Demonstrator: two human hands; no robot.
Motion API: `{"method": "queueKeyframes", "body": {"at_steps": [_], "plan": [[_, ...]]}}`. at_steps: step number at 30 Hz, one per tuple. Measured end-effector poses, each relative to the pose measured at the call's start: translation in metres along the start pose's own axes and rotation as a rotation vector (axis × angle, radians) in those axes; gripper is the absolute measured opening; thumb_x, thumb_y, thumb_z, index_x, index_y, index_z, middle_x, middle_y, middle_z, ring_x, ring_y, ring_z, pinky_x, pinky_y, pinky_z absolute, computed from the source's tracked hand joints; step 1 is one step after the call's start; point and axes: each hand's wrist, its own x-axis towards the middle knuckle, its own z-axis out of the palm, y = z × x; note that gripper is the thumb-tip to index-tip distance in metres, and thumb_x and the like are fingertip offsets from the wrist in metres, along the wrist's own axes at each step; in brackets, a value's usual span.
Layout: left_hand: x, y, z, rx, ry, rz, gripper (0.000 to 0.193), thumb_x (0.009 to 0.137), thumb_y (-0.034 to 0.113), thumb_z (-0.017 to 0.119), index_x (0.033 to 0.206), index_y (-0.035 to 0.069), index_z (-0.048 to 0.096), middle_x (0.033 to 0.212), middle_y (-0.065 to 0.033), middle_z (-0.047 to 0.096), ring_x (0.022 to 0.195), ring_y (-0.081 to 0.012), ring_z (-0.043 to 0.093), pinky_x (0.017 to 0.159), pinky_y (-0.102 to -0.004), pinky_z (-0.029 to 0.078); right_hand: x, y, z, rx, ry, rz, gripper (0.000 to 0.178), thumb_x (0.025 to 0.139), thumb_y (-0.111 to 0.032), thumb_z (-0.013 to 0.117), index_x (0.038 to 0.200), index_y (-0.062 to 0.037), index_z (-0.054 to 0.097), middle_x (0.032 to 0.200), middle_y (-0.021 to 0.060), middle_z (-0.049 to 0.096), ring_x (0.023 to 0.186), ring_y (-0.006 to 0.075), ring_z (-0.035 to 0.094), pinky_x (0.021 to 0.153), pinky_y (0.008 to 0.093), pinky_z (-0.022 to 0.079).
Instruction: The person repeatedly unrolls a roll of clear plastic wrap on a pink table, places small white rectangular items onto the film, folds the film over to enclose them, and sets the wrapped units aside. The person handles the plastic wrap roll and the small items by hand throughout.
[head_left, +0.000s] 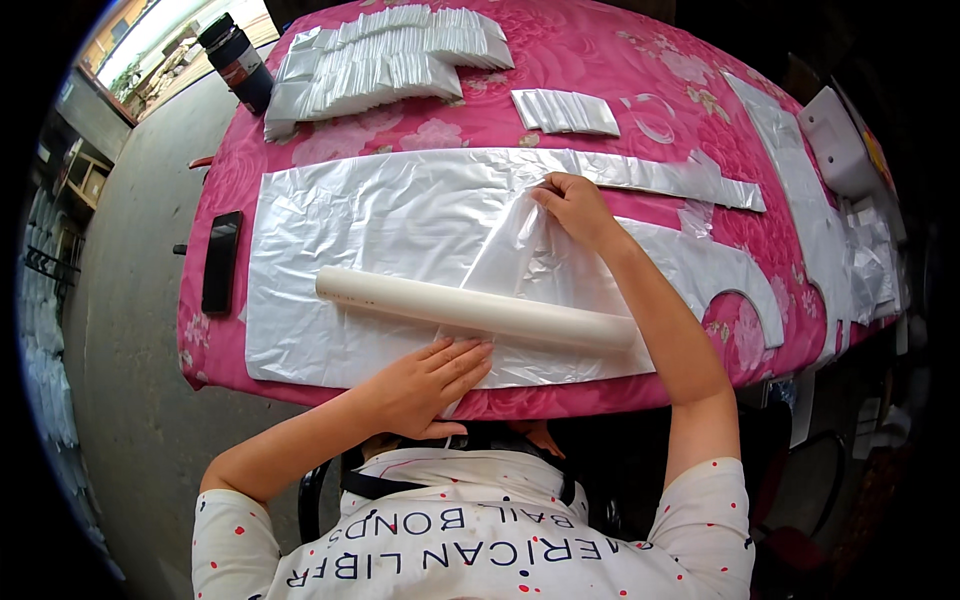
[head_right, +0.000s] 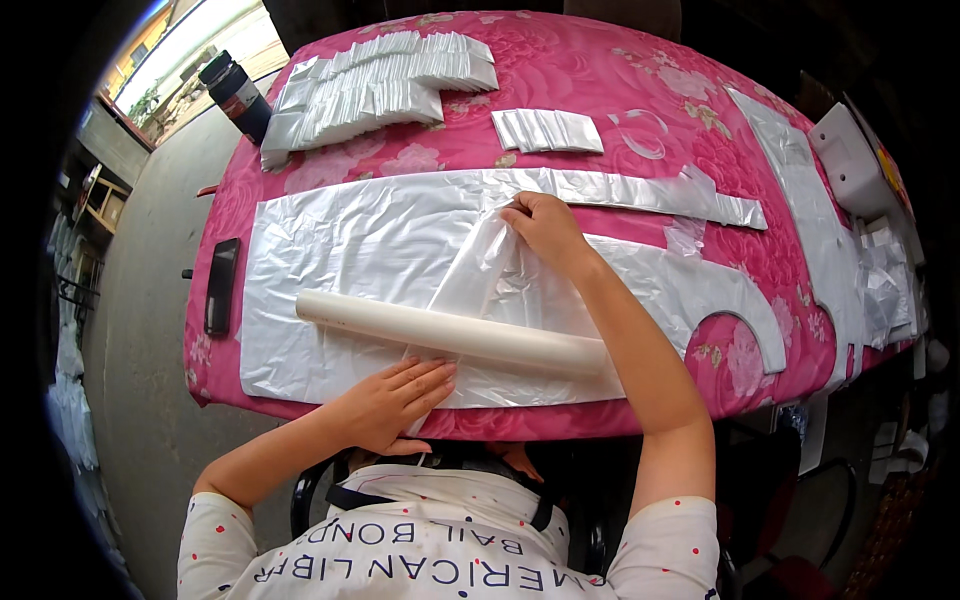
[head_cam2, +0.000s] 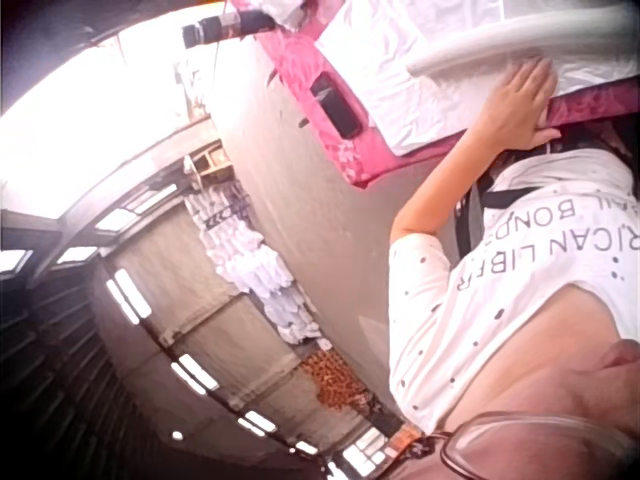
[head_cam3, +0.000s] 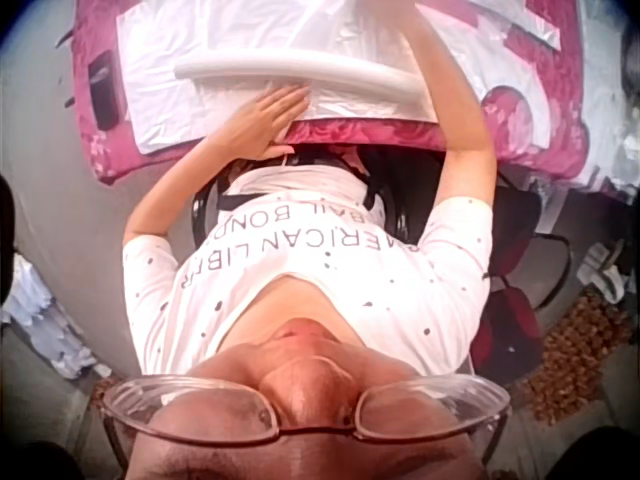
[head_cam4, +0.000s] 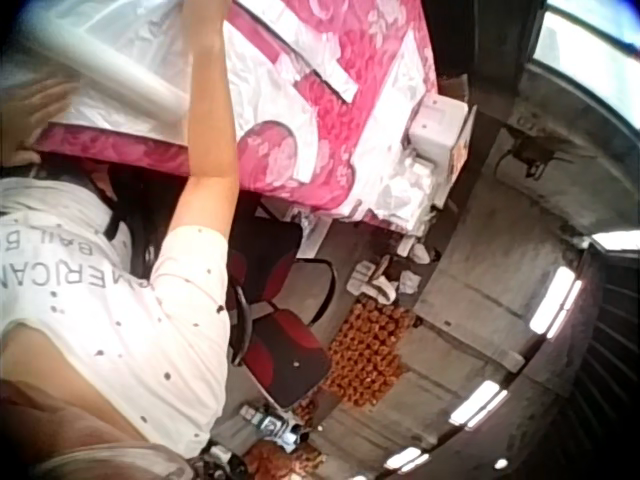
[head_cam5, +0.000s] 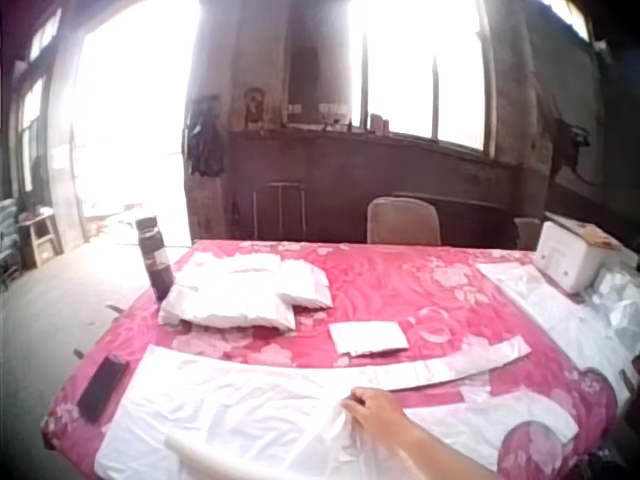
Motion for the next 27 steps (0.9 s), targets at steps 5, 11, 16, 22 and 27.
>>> {"method": "queueKeyframes", "body": {"at_steps": [5,11,16,22,27], "plan": [[-0.01,0.012,0.021,0.163,-0.008,-0.064,0.075,0.081,0.05,0.052,0.129,-0.006,0.037,0.139,-0.0206,0.032,0.13,-0.0315,0.031,0.107,-0.0433,0.022,0.009,-0.002,-0.005,0.137,0.005,0.161,0.03,0.082,-0.021,0.062,0.101,0.0021,0.059,0.085,0.0069,0.06,0.072,0.0125,0.054,0.065,0.0275,0.045],[-0.005,0.033,0.045,0.284,0.077,-0.171,0.071,0.079,0.044,0.054,0.129,-0.004,0.039,0.138,-0.0195,0.035,0.13,-0.0308,0.032,0.106,-0.0444,0.023,-0.059,-0.055,0.015,-0.165,0.118,-0.155,0.044,0.082,-0.025,0.062,0.117,-0.0005,0.052,0.107,0.0161,0.056,0.092,0.0262,0.055,0.08,0.0341,0.045],[0.001,0.043,0.057,0.379,0.098,-0.228,0.062,0.079,0.029,0.05,0.131,-0.002,0.038,0.139,-0.0179,0.034,0.131,-0.0287,0.031,0.106,-0.0431,0.023,-0.135,-0.058,0.058,-0.432,-0.061,-0.397,0.042,0.075,-0.016,0.065,0.115,-0.0053,0.056,0.106,0.0142,0.059,0.094,0.0294,0.056,0.081,0.0382,0.045],[0.0,0.047,0.056,0.486,0.094,-0.251,0.062,0.08,0.028,0.05,0.134,0.0,0.036,0.142,-0.0138,0.03,0.133,-0.0246,0.027,0.108,-0.0424,0.018,-0.129,-0.03,0.021,-0.605,0.195,-0.309,0.045,0.073,-0.015,0.066,0.116,-0.0063,0.056,0.102,0.0093,0.061,0.088,0.0282,0.057,0.077,0.0373,0.046],[-0.008,0.029,0.04,0.162,0.079,0.044,0.07,0.078,0.034,0.057,0.136,0.003,0.033,0.145,-0.0119,0.027,0.134,-0.0229,0.025,0.109,-0.0425,0.017,-0.113,0.016,-0.056,-0.681,0.474,-0.025,0.042,0.08,-0.017,0.063,0.118,-0.0042,0.055,0.106,0.0123,0.06,0.093,0.0286,0.058,0.08,0.0368,0.045]]}}
